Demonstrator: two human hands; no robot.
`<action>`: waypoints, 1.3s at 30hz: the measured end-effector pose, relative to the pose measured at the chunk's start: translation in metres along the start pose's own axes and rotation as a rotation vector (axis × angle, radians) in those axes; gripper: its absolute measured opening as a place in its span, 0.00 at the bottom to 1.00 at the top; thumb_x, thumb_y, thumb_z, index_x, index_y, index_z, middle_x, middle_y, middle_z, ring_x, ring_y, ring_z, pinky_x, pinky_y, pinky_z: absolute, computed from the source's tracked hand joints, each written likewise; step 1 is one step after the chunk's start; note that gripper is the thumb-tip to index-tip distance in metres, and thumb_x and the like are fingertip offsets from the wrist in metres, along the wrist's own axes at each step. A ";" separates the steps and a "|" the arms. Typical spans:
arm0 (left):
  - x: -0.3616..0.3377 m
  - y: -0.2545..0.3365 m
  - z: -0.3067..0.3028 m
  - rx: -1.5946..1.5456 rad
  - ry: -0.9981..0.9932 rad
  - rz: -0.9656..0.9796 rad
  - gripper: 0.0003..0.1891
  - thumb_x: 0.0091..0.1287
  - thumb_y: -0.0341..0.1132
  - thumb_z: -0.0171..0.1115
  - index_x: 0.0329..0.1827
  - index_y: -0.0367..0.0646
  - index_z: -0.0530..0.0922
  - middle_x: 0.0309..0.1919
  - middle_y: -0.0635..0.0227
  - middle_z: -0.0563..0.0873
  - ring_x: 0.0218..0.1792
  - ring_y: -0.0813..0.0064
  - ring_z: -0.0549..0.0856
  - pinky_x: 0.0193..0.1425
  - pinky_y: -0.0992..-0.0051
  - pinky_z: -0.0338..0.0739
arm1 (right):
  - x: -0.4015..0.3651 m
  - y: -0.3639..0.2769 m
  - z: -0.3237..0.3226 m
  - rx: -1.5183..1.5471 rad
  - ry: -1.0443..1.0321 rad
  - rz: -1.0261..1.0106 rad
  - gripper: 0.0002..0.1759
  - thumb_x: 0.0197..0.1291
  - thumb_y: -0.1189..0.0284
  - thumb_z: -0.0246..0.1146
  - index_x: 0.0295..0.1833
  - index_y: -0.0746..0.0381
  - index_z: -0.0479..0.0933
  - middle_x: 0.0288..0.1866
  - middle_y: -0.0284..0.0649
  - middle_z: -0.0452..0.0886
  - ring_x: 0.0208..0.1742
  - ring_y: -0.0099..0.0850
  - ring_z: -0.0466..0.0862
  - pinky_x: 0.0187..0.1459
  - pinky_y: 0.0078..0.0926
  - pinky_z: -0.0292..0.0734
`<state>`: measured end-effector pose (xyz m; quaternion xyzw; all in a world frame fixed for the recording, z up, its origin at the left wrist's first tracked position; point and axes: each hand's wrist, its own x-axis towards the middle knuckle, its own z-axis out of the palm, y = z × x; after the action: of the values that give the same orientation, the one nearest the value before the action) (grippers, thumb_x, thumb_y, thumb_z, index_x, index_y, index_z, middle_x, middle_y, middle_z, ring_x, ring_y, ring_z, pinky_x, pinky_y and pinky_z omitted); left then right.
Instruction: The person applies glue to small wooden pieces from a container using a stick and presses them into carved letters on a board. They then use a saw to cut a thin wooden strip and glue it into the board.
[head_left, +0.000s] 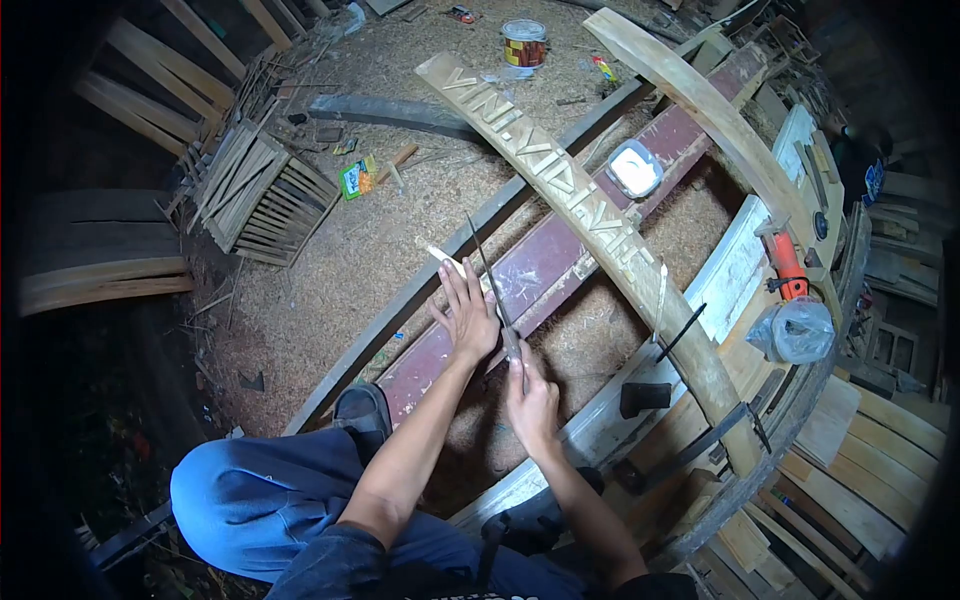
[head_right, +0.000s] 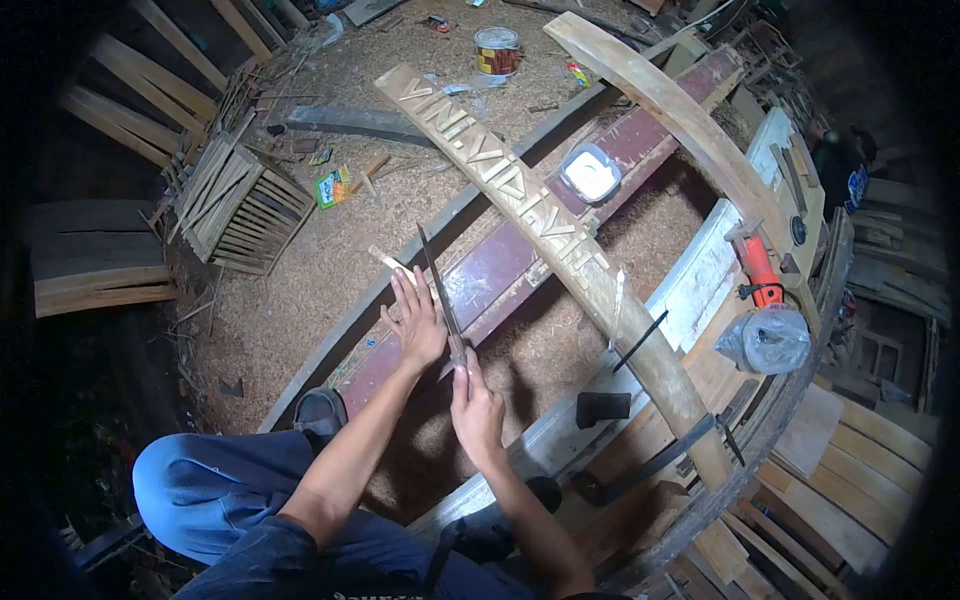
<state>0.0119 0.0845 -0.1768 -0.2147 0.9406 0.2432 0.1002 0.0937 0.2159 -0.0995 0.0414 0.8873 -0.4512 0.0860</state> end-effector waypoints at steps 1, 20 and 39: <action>0.001 0.002 -0.002 0.018 -0.022 -0.016 0.40 0.82 0.49 0.43 0.89 0.49 0.36 0.87 0.52 0.30 0.87 0.55 0.29 0.79 0.30 0.28 | -0.007 0.002 -0.007 0.028 -0.021 0.003 0.23 0.80 0.60 0.53 0.72 0.59 0.77 0.24 0.60 0.81 0.28 0.60 0.85 0.32 0.55 0.77; -0.005 0.005 -0.009 0.055 -0.103 -0.027 0.40 0.81 0.47 0.46 0.89 0.57 0.36 0.88 0.57 0.29 0.87 0.57 0.28 0.79 0.29 0.26 | -0.006 0.001 -0.014 0.057 -0.039 -0.022 0.23 0.80 0.61 0.54 0.73 0.59 0.76 0.28 0.62 0.83 0.31 0.59 0.86 0.33 0.53 0.78; 0.000 0.006 -0.008 0.010 -0.090 -0.097 0.39 0.81 0.49 0.44 0.89 0.55 0.36 0.87 0.55 0.26 0.87 0.58 0.26 0.77 0.25 0.24 | -0.018 0.014 -0.024 0.003 -0.069 0.021 0.25 0.79 0.56 0.54 0.73 0.53 0.77 0.26 0.60 0.83 0.30 0.59 0.86 0.36 0.56 0.78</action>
<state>0.0083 0.0846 -0.1676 -0.2485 0.9248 0.2428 0.1550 0.1103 0.2442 -0.0935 0.0352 0.8825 -0.4530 0.1212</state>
